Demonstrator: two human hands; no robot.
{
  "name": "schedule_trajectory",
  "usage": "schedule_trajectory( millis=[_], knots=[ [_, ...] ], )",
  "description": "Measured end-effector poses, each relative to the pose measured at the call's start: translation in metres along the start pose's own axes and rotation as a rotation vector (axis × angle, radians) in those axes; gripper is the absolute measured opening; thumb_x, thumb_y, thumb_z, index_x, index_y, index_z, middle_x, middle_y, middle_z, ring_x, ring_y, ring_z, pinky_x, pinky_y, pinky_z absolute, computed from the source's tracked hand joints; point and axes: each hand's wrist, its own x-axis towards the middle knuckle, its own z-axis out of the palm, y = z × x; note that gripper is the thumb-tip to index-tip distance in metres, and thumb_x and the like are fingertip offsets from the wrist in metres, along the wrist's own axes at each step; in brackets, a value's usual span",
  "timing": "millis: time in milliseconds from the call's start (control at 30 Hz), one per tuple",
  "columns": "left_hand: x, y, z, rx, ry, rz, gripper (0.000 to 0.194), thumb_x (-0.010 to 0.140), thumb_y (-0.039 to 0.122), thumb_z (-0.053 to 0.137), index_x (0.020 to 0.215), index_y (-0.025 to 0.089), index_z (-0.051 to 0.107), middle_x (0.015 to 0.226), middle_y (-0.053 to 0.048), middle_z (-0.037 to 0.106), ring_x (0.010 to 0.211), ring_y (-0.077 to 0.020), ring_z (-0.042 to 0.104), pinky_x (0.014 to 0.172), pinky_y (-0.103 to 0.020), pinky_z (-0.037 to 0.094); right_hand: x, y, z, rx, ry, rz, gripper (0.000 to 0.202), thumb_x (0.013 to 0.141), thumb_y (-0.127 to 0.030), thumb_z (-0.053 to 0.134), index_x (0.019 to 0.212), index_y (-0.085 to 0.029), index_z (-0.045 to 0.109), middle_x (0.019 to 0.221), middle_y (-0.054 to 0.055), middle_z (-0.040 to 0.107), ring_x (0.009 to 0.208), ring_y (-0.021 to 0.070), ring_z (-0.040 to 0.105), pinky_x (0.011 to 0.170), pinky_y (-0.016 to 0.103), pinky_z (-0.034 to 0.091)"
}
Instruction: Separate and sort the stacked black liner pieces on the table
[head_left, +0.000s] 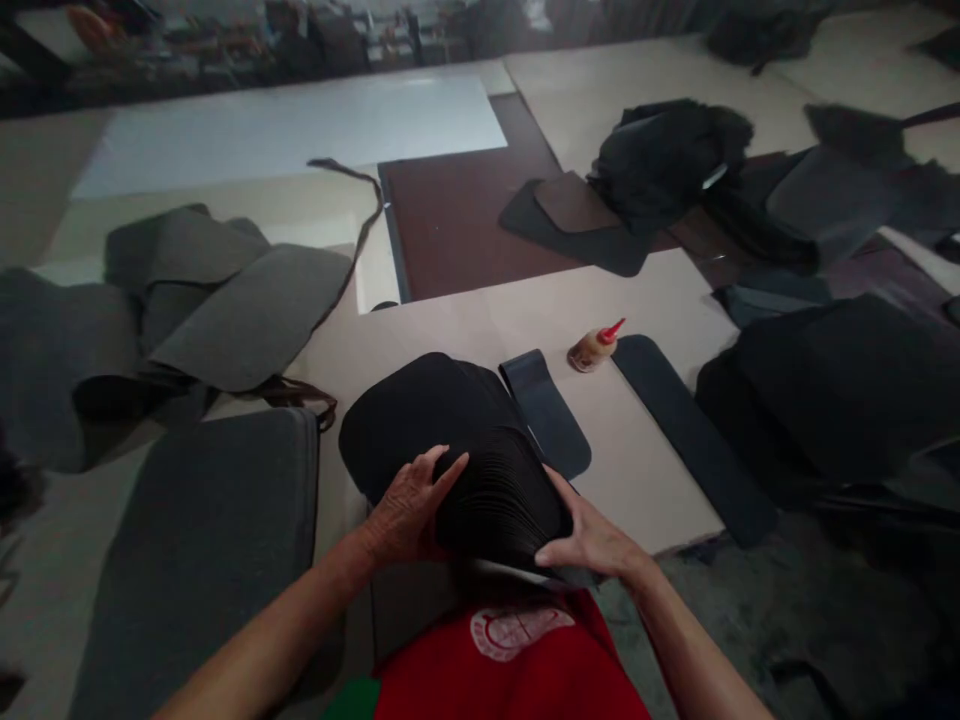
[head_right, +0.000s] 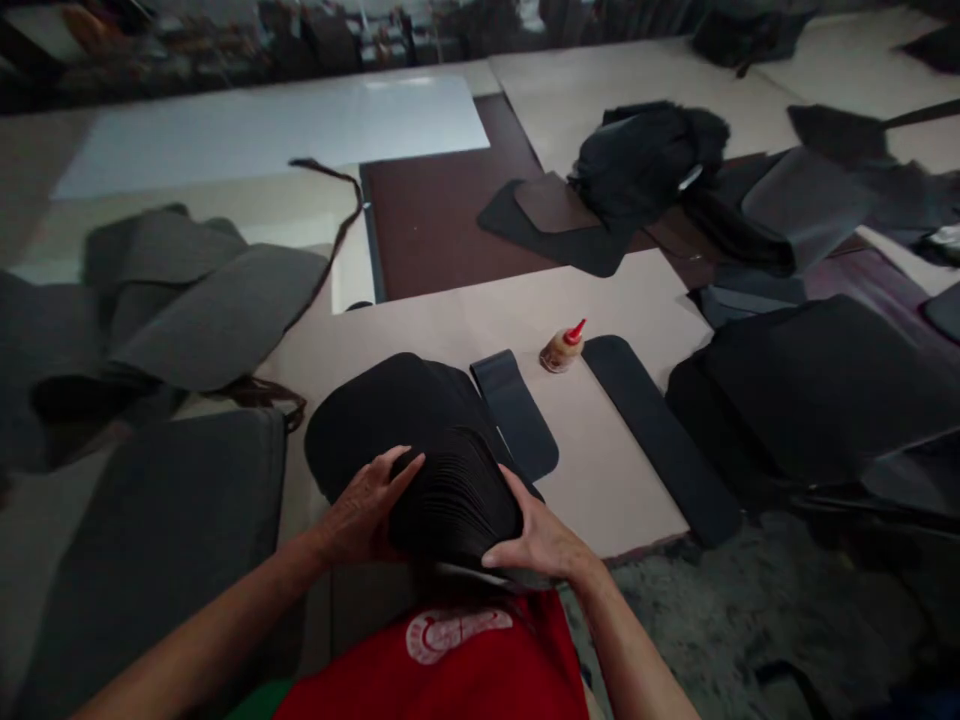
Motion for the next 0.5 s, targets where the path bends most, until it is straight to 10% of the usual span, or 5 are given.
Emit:
schedule_trajectory(
  millis=[200, 500],
  knots=[
    [0.000, -0.004, 0.004, 0.025, 0.022, 0.035, 0.137, 0.054, 0.061, 0.084, 0.159, 0.029, 0.001, 0.153, -0.023, 0.025, 0.138, -0.0458, 0.038, 0.108, -0.058, 0.042, 0.018, 0.010, -0.004, 0.340, 0.144, 0.054, 0.076, 0.078, -0.070, 0.068, 0.137, -0.023, 0.058, 0.138, 0.009, 0.063, 0.126, 0.0333, 0.057, 0.111, 0.048, 0.040],
    [-0.005, -0.005, 0.009, 0.053, 0.039, 0.044, 0.132, 0.054, 0.053, 0.084, 0.159, 0.024, 0.010, 0.155, -0.023, 0.023, 0.138, -0.0451, 0.038, 0.110, -0.057, 0.041, 0.058, -0.016, 0.004, 0.460, 0.276, 0.117, 0.056, 0.075, -0.072, 0.070, 0.093, -0.019, 0.077, 0.095, 0.006, 0.078, 0.089, 0.0256, 0.066, 0.085, 0.037, 0.050]
  ],
)
